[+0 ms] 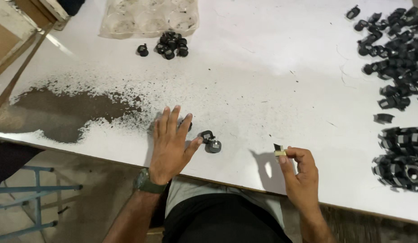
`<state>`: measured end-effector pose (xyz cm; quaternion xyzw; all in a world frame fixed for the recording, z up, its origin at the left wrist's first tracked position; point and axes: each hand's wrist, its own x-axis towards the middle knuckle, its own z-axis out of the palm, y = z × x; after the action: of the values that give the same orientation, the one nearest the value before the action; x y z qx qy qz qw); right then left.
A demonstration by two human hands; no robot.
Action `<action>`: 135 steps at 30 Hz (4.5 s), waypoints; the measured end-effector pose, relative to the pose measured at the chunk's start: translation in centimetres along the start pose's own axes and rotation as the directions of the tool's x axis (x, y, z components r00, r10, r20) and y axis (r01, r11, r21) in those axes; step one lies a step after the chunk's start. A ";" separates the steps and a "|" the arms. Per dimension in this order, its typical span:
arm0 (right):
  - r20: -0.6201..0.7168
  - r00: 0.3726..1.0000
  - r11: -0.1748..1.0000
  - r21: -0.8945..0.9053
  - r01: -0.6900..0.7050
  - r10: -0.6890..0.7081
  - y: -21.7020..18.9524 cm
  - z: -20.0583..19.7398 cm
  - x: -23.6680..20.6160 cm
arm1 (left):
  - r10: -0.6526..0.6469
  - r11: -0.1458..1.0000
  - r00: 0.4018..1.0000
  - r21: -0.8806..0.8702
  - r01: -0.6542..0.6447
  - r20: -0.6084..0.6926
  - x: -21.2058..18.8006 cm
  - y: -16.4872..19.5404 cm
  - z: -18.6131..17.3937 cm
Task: The person assembles small black plastic components into circular assemblies on a white table. They pick up individual parts, fit them together by hand, and place completed assemblies on the table. The person also uses a small tool to adjust or press parts into place during assembly.
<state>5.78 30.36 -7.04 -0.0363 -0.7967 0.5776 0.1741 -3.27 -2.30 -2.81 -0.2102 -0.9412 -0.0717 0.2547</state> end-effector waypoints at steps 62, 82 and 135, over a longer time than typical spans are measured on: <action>0.178 0.887 0.826 -0.321 0.462 -0.427 -0.6 3.6 -6.5 | 0.073 0.915 0.997 -0.397 -0.071 -0.010 -6.9 12.6 1.4; 0.184 0.883 0.829 -0.306 0.469 -0.431 -0.5 3.8 -5.6 | -0.002 0.849 1.000 -0.529 0.004 0.004 -6.2 12.6 2.8; 0.328 0.871 0.818 -0.334 0.469 -0.366 -2.5 3.9 -5.4 | -0.015 0.776 0.993 -0.625 0.085 0.116 -5.9 12.5 2.4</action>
<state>9.95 24.57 -7.04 0.1782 -0.9017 0.3480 0.1847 5.68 7.42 -7.56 -0.2617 -0.8806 -0.3770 0.1182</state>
